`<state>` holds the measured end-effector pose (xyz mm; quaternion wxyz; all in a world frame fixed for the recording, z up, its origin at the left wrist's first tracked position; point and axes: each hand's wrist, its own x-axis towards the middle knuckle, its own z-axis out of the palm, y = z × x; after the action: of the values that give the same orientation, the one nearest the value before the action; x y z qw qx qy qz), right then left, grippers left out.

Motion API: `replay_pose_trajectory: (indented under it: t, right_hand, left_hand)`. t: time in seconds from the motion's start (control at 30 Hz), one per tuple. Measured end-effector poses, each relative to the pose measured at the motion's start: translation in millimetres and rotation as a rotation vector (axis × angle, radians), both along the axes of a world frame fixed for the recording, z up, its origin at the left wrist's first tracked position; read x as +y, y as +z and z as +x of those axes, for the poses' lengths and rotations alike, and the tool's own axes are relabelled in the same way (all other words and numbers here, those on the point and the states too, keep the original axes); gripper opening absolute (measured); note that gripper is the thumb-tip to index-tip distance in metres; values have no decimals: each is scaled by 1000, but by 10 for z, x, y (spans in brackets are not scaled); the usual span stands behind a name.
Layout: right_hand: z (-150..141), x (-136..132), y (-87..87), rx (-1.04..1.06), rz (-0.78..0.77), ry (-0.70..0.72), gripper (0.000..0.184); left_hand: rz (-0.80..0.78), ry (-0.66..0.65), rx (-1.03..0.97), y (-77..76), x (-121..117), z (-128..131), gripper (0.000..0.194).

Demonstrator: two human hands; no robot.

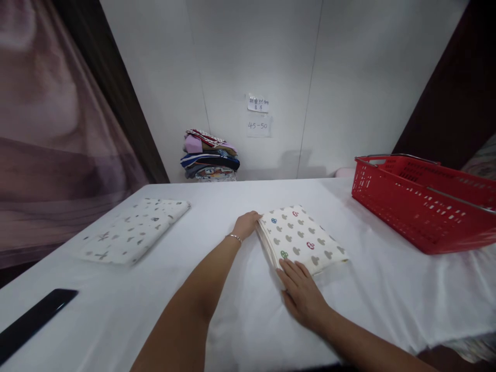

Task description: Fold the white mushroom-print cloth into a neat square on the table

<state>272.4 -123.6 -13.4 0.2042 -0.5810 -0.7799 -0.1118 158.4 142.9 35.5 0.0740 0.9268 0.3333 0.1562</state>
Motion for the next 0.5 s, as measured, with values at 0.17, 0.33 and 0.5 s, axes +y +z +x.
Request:
replay_pose_trajectory:
  t: [0.17,0.33,0.5]
  right_hand:
    - [-6,-4,21,18,5,-1,56]
    - [-15,-14,45,15,-6,-9,57]
    - [-14,-15,46,6,1,-4,55]
  left_hand:
    - [-13,121,0,-22,-8,98,30]
    - [-42,167,-37,-109,14,101,30]
    - [-64,111,-84,-98,2,37,33]
